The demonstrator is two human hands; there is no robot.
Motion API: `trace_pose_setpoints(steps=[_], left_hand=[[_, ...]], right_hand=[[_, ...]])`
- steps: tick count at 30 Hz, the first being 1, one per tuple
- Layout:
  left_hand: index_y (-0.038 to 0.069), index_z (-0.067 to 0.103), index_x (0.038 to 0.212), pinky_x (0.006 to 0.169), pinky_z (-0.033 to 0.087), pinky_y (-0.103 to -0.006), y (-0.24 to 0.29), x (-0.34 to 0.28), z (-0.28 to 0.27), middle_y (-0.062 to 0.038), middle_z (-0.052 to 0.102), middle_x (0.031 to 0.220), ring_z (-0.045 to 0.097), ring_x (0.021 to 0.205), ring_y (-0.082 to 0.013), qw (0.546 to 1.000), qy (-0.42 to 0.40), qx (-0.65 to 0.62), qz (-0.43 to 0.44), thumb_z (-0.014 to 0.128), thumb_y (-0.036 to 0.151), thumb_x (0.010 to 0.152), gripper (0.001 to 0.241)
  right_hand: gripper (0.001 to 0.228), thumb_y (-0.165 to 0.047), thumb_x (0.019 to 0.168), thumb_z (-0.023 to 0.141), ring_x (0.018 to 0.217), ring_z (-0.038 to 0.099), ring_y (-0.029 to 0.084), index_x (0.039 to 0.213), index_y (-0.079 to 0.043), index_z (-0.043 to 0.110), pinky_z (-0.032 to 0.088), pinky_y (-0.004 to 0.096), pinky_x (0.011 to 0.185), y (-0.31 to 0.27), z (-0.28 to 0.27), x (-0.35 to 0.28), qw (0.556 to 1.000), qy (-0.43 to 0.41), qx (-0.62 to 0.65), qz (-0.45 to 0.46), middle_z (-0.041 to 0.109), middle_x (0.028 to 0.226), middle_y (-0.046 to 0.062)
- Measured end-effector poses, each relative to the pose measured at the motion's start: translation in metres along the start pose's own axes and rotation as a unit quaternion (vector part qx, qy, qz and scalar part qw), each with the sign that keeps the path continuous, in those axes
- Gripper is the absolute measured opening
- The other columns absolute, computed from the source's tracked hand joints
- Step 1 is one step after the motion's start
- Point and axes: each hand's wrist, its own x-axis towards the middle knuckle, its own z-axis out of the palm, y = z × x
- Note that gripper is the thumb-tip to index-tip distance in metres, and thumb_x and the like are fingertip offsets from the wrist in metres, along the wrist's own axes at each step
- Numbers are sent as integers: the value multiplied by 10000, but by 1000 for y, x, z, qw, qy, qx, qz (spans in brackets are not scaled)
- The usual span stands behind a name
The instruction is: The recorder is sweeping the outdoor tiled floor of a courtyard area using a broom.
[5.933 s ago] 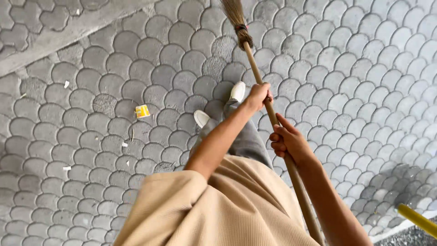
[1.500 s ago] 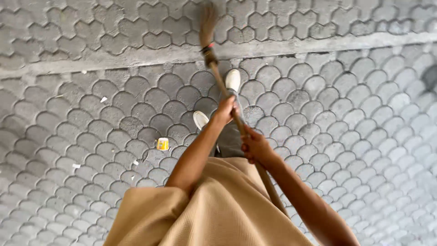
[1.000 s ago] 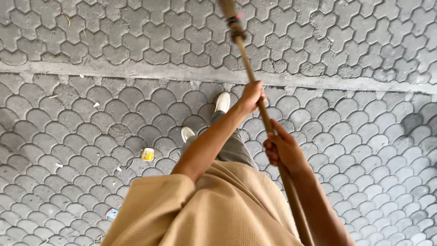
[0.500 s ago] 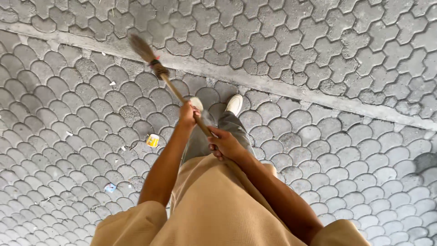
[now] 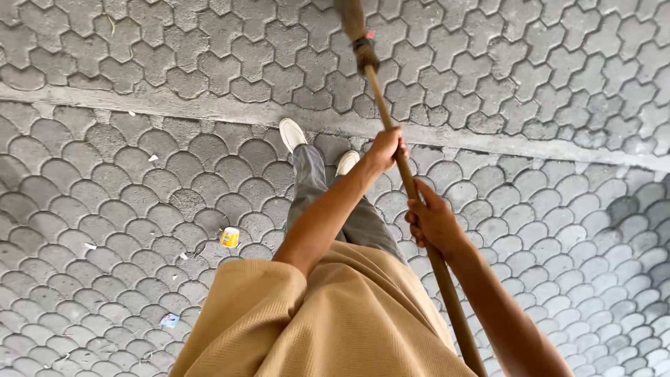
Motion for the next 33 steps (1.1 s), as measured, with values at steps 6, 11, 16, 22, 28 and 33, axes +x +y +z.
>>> trace_pose_setpoints(steps=[6,11,16,22,28,33], left_hand=[[82,431,864,410,449,-254,46,-54,-146,32,387,681,477,508,-89,988,142,-53,-14,473,236,1000,210],[126,426,813,399,380,-240,87,-59,-173,57,350,642,430,476,-71,964,237,-117,35,529,229,963,209],[118,423,870,353,420,-292,121,-55,-63,-14,417,621,483,440,-148,984,166,-23,64,512,264,984,206],[76,484,817,327,459,-309,98,15,54,2,453,556,517,419,-134,998,36,42,38,536,264,952,237],[-26,509,956,403,513,-378,63,94,-108,-86,485,676,570,512,-210,993,111,35,37,604,254,945,296],[36,489,1456,337,299,-202,173,-35,-184,1,440,665,341,414,-63,989,140,47,15,351,74,1081,401]], right_hand=[[549,-84,991,497,404,466,110,1517,-229,438,431,262,248,63,86,64,993,-117,-27,3,495,597,48],[550,-72,945,553,320,533,201,1481,-194,517,482,337,203,5,113,38,982,-170,-85,-23,588,587,145],[556,-70,968,520,322,472,177,1504,-211,472,441,321,182,-50,68,6,994,-105,25,-3,520,626,124],[569,-94,1017,443,379,449,161,1562,-237,362,411,314,208,-91,33,14,998,15,62,2,448,677,94],[435,-169,1034,501,330,435,194,1446,-307,515,393,347,182,-43,91,75,997,-16,46,61,461,609,103],[506,-54,973,547,326,476,229,1430,-270,572,422,363,205,-21,170,94,992,-126,-30,-8,556,611,180]])
